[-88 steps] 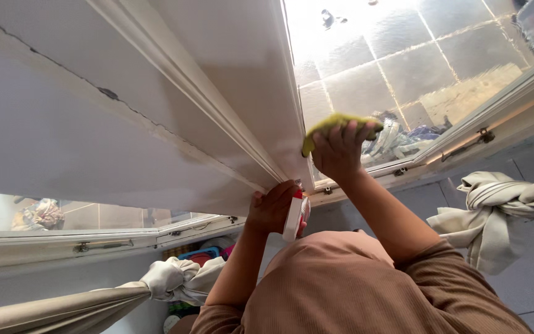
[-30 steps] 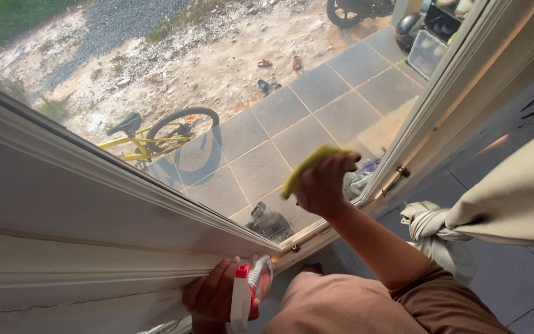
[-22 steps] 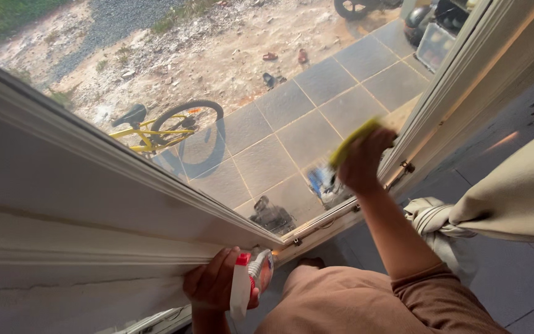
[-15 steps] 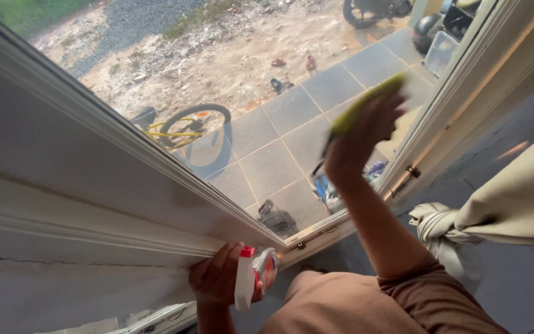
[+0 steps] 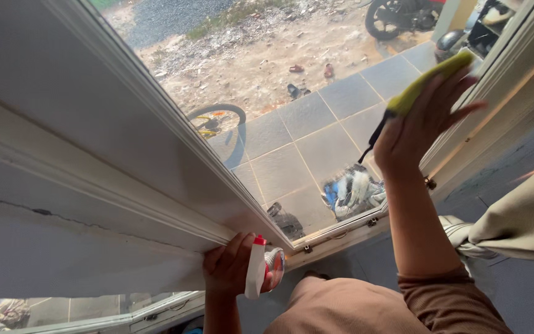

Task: The person cleans a glass door from the inside using a spray bottle and a yellow sponge. They repeatedly spray the glass and wipe it in vertical and horizontal strokes, focusing on the lower half of the door.

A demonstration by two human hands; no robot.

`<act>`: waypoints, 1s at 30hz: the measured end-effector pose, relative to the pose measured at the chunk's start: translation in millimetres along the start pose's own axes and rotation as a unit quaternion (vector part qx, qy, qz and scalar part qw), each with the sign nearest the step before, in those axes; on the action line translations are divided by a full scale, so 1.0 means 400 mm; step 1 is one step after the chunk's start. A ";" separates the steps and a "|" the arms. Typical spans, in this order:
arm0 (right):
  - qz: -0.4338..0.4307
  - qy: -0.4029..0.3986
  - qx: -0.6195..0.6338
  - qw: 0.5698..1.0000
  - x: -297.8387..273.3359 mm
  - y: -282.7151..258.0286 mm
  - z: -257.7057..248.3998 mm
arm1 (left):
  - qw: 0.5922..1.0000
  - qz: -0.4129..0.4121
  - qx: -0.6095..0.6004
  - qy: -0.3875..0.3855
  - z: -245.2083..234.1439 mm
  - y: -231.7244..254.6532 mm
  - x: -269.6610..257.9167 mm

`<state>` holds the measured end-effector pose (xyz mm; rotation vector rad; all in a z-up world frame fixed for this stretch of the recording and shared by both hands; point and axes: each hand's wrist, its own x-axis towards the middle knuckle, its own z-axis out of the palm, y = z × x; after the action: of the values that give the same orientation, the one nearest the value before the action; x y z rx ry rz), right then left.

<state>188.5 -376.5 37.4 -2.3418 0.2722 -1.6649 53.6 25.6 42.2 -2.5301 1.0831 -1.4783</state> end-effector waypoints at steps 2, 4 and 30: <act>0.026 0.061 0.077 0.995 0.038 -0.077 0.017 | 1.000 0.004 -0.003 0.001 0.000 -0.003 -0.005; 0.068 0.057 0.084 0.993 0.029 -0.183 0.049 | 1.000 0.005 -0.002 -0.003 0.001 -0.003 -0.007; -0.328 0.011 0.105 0.939 0.020 -0.437 -0.063 | 0.999 -0.007 0.024 -0.021 0.009 0.001 -0.005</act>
<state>168.1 -215.3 107.0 -2.3862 -0.7297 -1.8585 55.4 25.3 38.5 -2.5296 1.0134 -1.4285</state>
